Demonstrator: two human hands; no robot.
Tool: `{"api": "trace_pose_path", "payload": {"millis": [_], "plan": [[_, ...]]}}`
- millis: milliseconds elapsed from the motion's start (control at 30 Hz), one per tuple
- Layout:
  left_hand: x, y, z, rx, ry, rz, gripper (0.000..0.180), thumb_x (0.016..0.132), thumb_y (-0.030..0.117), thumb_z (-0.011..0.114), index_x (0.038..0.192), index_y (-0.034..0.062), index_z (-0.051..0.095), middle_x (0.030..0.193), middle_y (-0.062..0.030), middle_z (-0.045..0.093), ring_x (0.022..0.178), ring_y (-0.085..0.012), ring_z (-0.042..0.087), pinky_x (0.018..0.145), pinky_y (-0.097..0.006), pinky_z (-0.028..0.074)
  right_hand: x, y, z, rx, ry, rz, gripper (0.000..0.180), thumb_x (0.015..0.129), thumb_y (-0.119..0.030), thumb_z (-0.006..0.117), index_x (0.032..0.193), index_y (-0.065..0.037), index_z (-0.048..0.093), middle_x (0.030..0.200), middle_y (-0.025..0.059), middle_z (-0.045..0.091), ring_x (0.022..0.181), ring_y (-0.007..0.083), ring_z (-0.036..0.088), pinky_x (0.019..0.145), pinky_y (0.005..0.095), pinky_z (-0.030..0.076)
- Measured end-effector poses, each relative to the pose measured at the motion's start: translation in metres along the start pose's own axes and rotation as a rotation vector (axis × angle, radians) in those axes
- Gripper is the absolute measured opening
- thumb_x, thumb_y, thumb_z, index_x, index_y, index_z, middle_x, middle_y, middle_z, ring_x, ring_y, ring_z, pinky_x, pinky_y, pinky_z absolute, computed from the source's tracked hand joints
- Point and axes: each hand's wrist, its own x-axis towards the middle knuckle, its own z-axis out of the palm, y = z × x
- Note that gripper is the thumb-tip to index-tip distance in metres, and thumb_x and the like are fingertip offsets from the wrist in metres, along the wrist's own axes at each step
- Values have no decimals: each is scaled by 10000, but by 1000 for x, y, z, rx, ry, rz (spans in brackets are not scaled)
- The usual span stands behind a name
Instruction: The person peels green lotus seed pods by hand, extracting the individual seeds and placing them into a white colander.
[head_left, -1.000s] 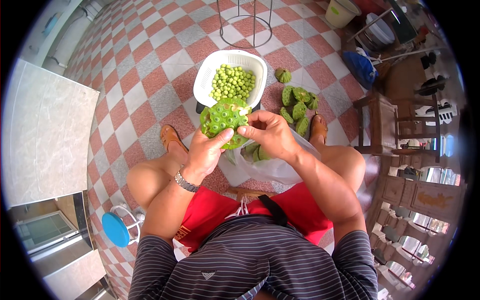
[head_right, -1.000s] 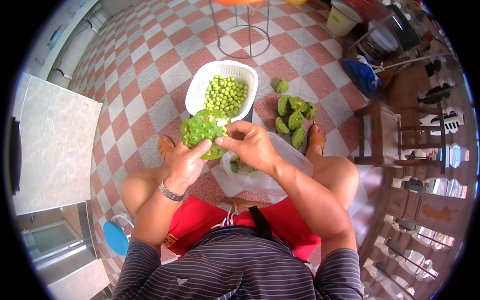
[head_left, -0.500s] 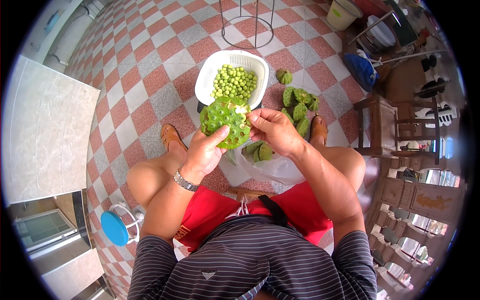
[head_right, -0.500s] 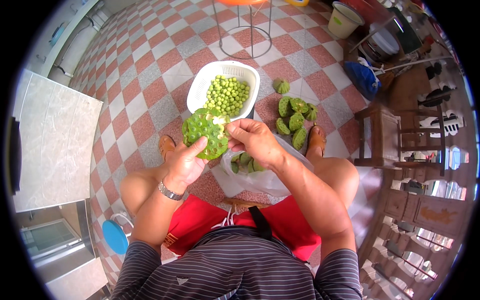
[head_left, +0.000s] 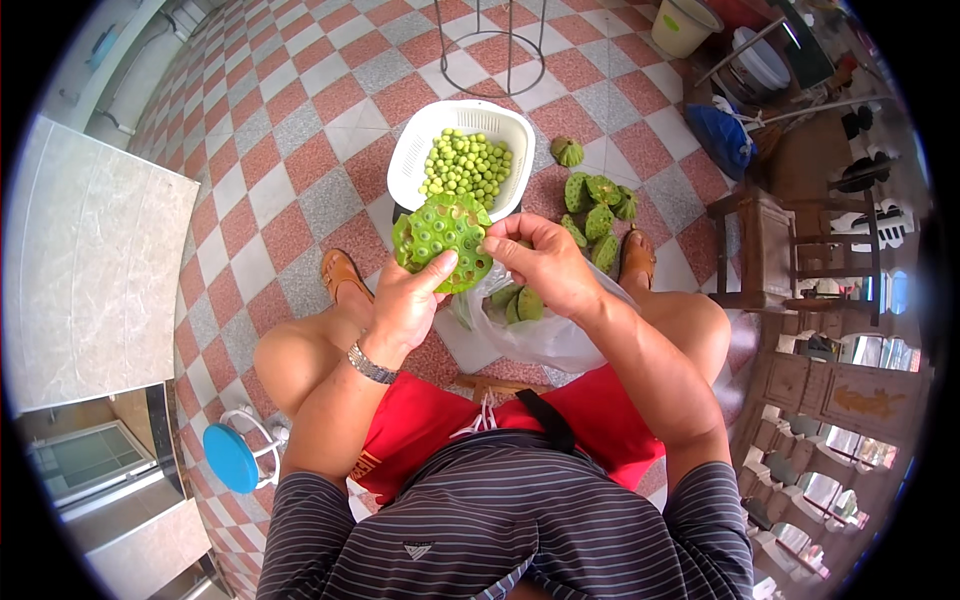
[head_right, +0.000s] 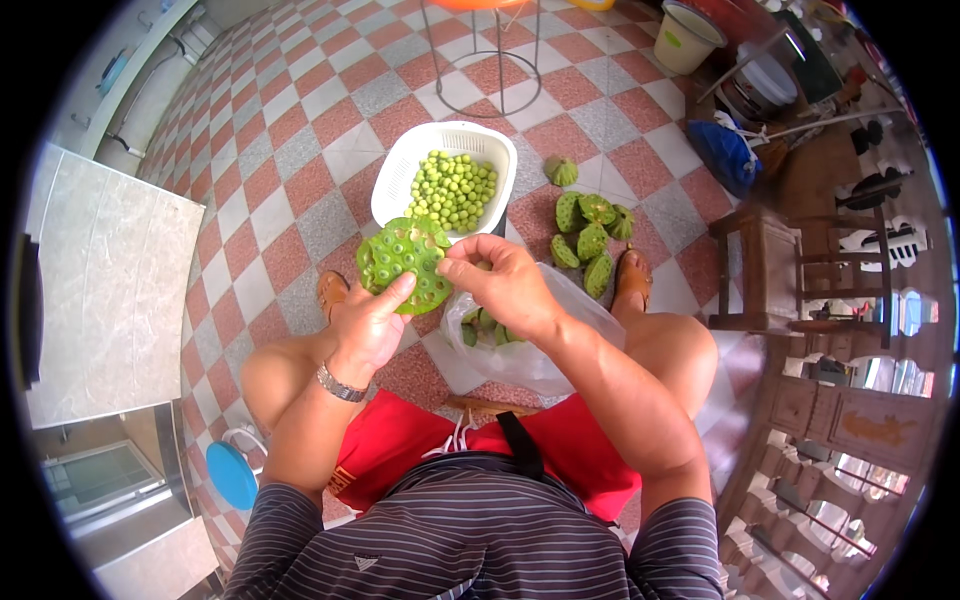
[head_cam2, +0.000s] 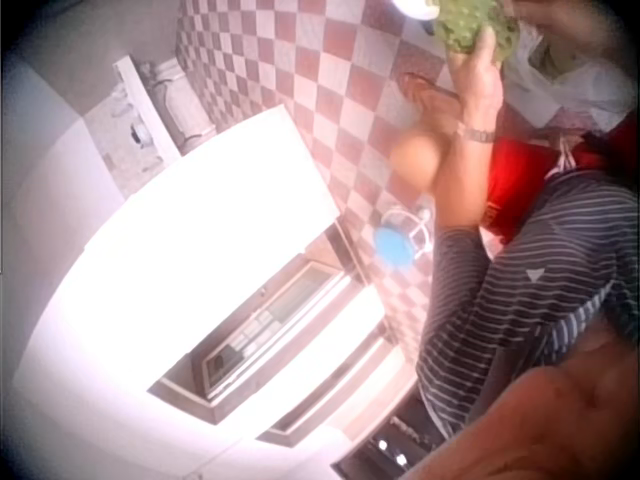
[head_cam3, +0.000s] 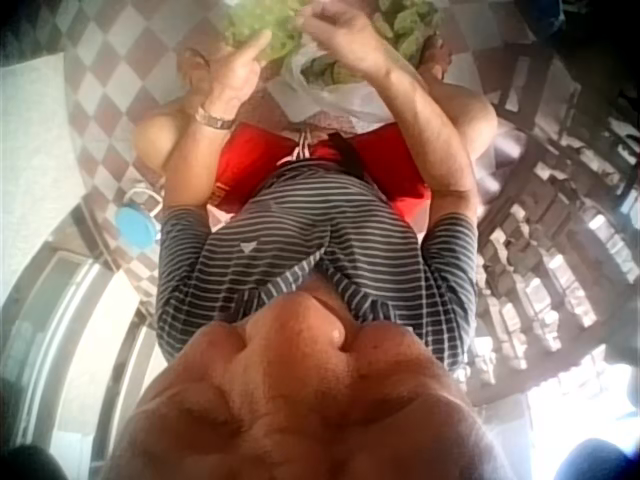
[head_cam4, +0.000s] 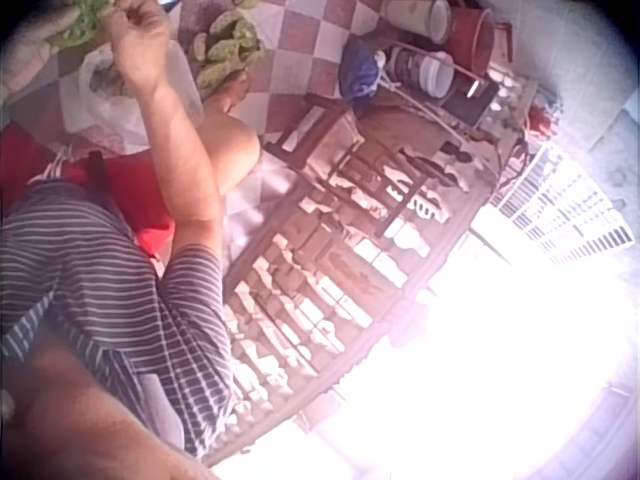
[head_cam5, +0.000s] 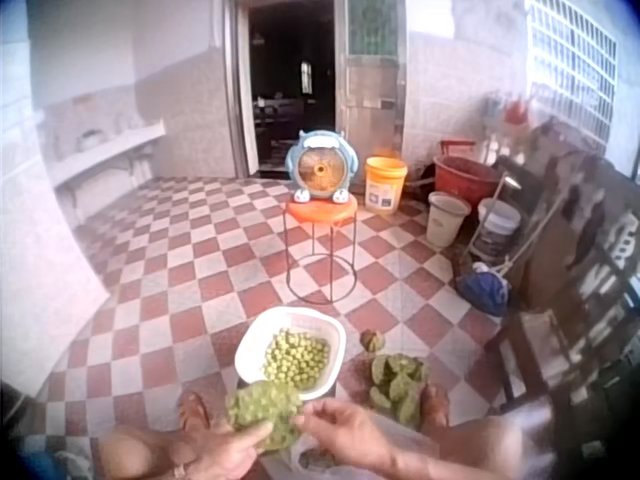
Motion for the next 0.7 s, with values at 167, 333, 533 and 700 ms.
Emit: {"api": "trace_pose_path", "payload": {"millis": [167, 333, 533, 700], "plan": [[-2, -3, 5, 75, -48, 49, 410, 970, 24, 625, 1364, 32, 509, 1288, -100, 626, 1141, -193, 638, 963, -350, 552, -1, 3, 6, -163, 91, -93, 336, 915, -258, 758, 1073, 29, 683, 877, 44, 683, 816, 93, 593, 709, 261, 492], [-3, 0, 5, -2, -39, -4, 424, 973, 35, 627, 1376, 39, 495, 1296, -98, 623, 1154, -197, 633, 978, -359, 537, 3, 4, -5, 68, -39, 80, 245, 1008, -270, 632, 1015, -27, 665, 785, -11, 600, 691, 72, 510, 639, 246, 449], [1, 0, -8, 29, -93, -48, 419, 980, 59, 627, 1378, 46, 496, 1303, -96, 621, 1177, -205, 621, 997, -371, 521, 4, 2, -5, 453, -155, 225, 203, 1058, -268, 545, 1032, -76, 605, 881, -18, 552, 712, 74, 468, 622, 242, 429], [-3, 9, 2, -109, -43, -17, 415, 982, 67, 630, 1376, 43, 504, 1307, -93, 620, 1184, -207, 616, 1005, -380, 517, 10, 2, -14, 658, -313, 207, 214, 1065, -251, 486, 1077, -68, 596, 912, 12, 577, 742, 105, 516, 645, 252, 459]]}}
